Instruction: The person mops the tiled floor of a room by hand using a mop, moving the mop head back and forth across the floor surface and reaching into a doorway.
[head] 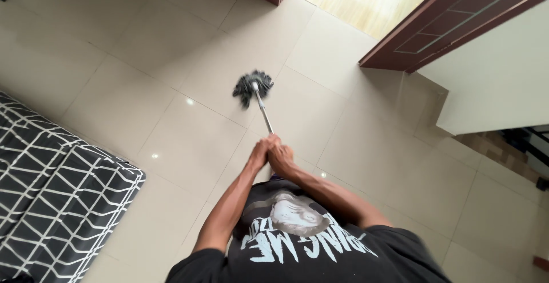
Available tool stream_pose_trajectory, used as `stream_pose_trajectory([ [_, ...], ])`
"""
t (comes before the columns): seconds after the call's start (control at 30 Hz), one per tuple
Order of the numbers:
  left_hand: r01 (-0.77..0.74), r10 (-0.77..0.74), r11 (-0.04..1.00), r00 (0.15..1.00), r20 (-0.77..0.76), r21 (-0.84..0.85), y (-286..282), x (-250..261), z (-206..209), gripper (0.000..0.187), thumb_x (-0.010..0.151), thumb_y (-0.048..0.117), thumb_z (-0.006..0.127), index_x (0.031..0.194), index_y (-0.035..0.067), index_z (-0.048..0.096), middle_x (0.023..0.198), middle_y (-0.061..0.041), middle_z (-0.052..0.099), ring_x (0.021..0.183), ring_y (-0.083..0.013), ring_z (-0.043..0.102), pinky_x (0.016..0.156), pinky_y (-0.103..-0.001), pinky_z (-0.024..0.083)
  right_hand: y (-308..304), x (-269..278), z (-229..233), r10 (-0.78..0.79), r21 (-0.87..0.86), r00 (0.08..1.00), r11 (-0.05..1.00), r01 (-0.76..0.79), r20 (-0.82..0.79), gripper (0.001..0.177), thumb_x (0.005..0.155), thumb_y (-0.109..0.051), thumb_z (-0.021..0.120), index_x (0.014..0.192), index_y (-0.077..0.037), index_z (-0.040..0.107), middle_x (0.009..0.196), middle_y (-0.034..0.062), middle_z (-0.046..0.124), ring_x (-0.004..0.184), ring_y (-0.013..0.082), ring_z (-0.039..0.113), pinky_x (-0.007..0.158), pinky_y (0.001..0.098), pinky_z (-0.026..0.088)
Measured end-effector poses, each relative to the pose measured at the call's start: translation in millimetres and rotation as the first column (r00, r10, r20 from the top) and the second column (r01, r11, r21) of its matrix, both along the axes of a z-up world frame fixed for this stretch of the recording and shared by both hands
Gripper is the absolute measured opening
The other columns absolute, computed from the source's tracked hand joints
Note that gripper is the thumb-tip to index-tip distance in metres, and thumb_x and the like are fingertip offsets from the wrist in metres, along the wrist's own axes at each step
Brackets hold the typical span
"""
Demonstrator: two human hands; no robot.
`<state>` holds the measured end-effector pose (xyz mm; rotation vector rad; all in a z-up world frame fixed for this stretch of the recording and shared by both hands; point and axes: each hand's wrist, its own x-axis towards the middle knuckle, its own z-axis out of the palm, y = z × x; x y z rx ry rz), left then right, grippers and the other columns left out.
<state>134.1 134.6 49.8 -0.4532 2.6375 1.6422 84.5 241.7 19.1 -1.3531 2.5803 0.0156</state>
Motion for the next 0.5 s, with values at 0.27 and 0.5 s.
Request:
stream_pose_trajectory([
  [0.27,-0.146,0.101,0.684,0.989,0.106,0.715,-0.5,64.2,-6.3,0.039,0.113,0.034,0.051,0.107,0.001,0.070,0.103,-0.023,0.073,0.095,-0.0259,0.074,0.082,-0.039,0.055,-11.9,69.8,34.2,-0.031,0.196,0.997,0.980,0.044,-0.070,0.066,0.079,-0.017,0.067,0.134,0.015,0.051,0.118,0.0292,0.067,0.086,0.0304,0.077,0.067,0.0403,0.061],
  [0.5,0.088,-0.079,0.995,0.977,0.200,-0.040,4.4,117.8,55.4,0.024,0.098,0.033,0.057,0.112,0.015,0.065,0.099,-0.023,0.072,0.097,-0.0421,0.070,0.078,-0.046,0.056,18.9,127.8,14.5,-0.226,-0.291,0.955,0.943,0.164,-0.195,0.048,0.070,-0.017,0.057,0.112,0.006,0.060,0.111,0.0338,0.074,0.103,0.0419,0.075,0.100,0.0483,0.043],
])
